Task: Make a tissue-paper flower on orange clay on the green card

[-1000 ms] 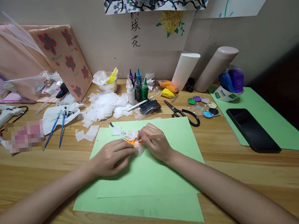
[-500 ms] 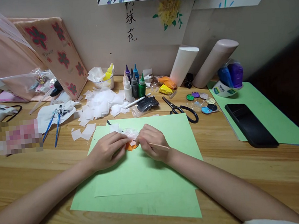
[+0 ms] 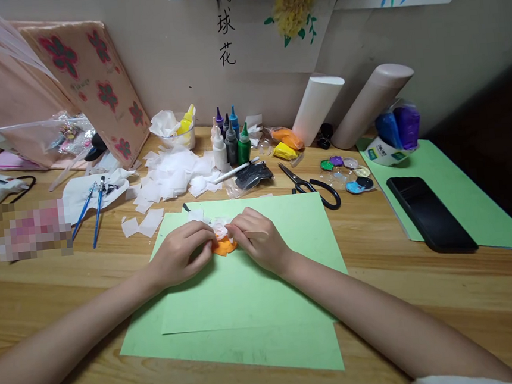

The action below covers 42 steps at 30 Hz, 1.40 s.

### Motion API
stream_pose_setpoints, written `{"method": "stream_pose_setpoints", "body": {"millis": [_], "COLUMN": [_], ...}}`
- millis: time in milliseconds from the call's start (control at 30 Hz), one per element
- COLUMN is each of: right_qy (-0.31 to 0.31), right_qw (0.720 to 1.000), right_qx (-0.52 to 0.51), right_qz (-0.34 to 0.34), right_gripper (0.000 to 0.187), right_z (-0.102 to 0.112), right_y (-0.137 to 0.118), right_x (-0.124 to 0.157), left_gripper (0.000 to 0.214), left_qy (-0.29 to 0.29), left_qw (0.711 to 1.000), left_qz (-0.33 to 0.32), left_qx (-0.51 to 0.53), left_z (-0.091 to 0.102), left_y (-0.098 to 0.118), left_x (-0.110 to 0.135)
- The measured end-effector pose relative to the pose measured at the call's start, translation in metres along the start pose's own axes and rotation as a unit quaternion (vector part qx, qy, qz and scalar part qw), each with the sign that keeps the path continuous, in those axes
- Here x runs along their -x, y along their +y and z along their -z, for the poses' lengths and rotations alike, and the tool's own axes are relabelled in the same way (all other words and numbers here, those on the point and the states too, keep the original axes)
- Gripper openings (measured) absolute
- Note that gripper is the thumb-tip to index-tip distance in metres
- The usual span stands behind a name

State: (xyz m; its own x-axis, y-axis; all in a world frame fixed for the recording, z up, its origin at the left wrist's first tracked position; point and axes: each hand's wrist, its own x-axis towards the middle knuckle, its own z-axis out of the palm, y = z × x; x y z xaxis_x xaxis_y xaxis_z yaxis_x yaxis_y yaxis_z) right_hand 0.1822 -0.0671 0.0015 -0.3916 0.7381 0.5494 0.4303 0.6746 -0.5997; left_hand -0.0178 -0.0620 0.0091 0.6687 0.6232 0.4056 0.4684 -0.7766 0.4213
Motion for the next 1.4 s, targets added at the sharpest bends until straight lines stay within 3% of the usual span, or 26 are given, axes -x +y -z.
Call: {"method": "stream_pose_setpoints", "body": {"millis": [167,333,667,1067,1233,1400], "right_qy": [0.016,0.022,0.099,0.016,-0.014,-0.01], "right_qw": [0.995,0.991,0.991,0.994,0.995,0.998], "right_qx": [-0.03,-0.051,-0.07,-0.034,0.03,0.03], "right_qz": [-0.09,-0.119,-0.056,0.099,0.093,0.051], "right_gripper": [0.038,0.037,0.041,0.035,0.033,0.034], "right_z": [-0.002,-0.004,-0.001,0.004,0.002,0.001], "right_y": [0.002,0.004,-0.004,-0.006,-0.007,-0.006], "right_x": [-0.001,-0.003,-0.001,0.002,0.0,0.001], "left_gripper": [0.016,0.016,0.016,0.016,0.016,0.016], "left_qy": [-0.006,-0.009,-0.014,-0.007,-0.006,-0.003], "left_qw": [1.0,1.0,1.0,1.0,1.0,1.0], "left_qz": [0.01,0.008,0.01,-0.003,0.002,0.001], "left_qx": [0.009,0.009,0.018,0.018,0.021,0.023], "left_z": [0.001,0.001,0.001,0.0,-0.001,-0.001], "left_y": [0.001,0.001,0.001,-0.001,0.0,-0.001], "left_x": [-0.001,0.0,-0.001,-0.001,-0.001,0.0]}}
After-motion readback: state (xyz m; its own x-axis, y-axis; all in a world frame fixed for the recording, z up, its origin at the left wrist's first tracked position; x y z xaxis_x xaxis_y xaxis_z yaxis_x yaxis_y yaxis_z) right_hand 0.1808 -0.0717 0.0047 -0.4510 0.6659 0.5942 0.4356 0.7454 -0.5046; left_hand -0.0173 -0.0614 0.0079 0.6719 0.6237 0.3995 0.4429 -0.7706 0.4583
